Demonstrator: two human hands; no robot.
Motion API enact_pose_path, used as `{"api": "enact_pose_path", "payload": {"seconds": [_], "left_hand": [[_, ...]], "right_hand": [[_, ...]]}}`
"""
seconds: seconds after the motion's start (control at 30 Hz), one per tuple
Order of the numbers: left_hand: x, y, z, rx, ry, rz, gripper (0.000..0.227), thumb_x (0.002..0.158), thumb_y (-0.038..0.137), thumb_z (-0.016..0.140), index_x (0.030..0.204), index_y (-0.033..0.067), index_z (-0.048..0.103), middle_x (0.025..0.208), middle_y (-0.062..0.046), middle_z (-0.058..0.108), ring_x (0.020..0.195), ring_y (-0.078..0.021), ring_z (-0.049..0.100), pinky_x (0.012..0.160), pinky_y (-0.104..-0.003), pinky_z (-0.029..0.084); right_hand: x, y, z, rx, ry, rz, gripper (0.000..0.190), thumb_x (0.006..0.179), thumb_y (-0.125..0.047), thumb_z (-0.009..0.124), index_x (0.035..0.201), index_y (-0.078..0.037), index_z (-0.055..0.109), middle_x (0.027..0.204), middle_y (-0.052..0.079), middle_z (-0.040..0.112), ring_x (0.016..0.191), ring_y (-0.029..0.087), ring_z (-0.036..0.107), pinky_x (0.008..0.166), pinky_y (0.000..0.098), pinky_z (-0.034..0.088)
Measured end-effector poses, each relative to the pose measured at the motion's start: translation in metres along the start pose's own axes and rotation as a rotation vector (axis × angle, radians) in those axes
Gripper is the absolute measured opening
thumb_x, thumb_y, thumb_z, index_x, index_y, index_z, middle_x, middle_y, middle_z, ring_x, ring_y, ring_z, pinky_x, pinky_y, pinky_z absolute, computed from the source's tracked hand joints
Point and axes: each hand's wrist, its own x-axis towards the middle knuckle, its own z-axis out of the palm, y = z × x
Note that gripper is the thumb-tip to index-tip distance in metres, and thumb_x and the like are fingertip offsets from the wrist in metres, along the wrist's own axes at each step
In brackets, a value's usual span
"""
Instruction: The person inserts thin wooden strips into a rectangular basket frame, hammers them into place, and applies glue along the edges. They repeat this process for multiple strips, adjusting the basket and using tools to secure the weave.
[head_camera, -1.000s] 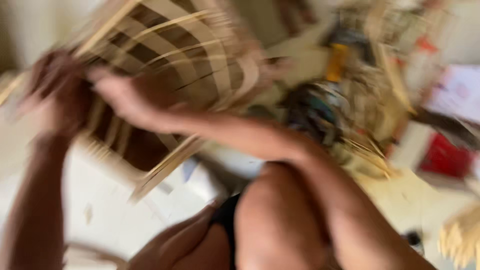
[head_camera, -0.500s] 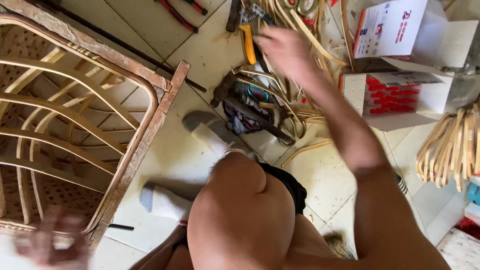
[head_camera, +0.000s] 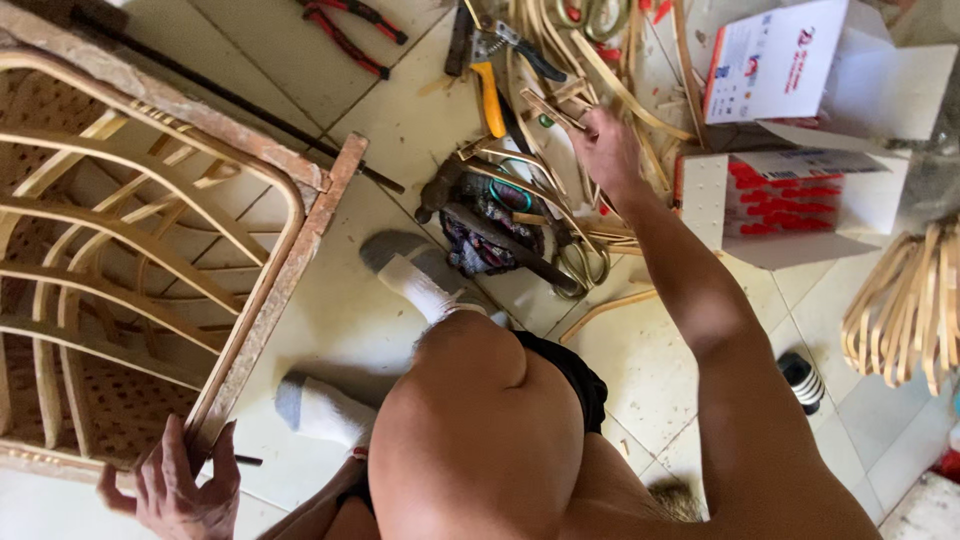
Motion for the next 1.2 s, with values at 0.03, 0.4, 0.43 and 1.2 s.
{"api": "enact_pose_path", "payload": {"seconds": [0.03,0.4,0.43,1.2], "left_hand": [[0.0,0.002,-0.001,-0.011,0.003,0.0,0.057,0.101,0.041,0.079,0.143,0.0059,0.064,0.101,-0.004,0.067,0.098,-0.0174,0.063,0.127,-0.051,0.029],[0.004,0.014,-0.014,-0.054,-0.011,-0.028,0.058,0.1,0.039,0.081,0.144,0.0062,0.063,0.103,-0.001,0.066,0.1,-0.0162,0.062,0.128,-0.05,0.027],[0.006,0.014,-0.013,-0.058,-0.013,-0.031,0.059,0.099,0.04,0.081,0.144,0.0059,0.063,0.101,-0.002,0.065,0.099,-0.0164,0.061,0.128,-0.05,0.027],[0.016,0.025,-0.027,-0.053,-0.019,-0.045,0.051,0.104,0.04,0.083,0.138,0.0062,0.065,0.1,-0.001,0.067,0.096,-0.017,0.063,0.127,-0.048,0.028]], "right_hand": [[-0.001,-0.006,0.005,0.102,-0.063,-0.022,0.025,0.1,-0.026,0.073,0.108,-0.002,0.07,0.091,0.012,0.075,0.068,0.015,0.067,0.059,0.0336,0.055],[-0.002,-0.017,-0.047,0.307,-0.228,0.046,0.025,0.106,-0.025,0.064,0.118,-0.004,0.071,0.092,0.011,0.071,0.07,0.012,0.063,0.058,0.0289,0.053],[-0.004,-0.013,-0.061,0.193,-0.168,0.107,0.024,0.105,-0.025,0.065,0.116,-0.005,0.072,0.097,0.01,0.072,0.075,0.013,0.065,0.063,0.0285,0.056],[-0.017,-0.083,-0.027,0.06,0.016,-0.251,0.022,0.102,-0.021,0.07,0.114,-0.002,0.07,0.087,0.012,0.068,0.064,0.019,0.063,0.052,0.0344,0.053]]}}
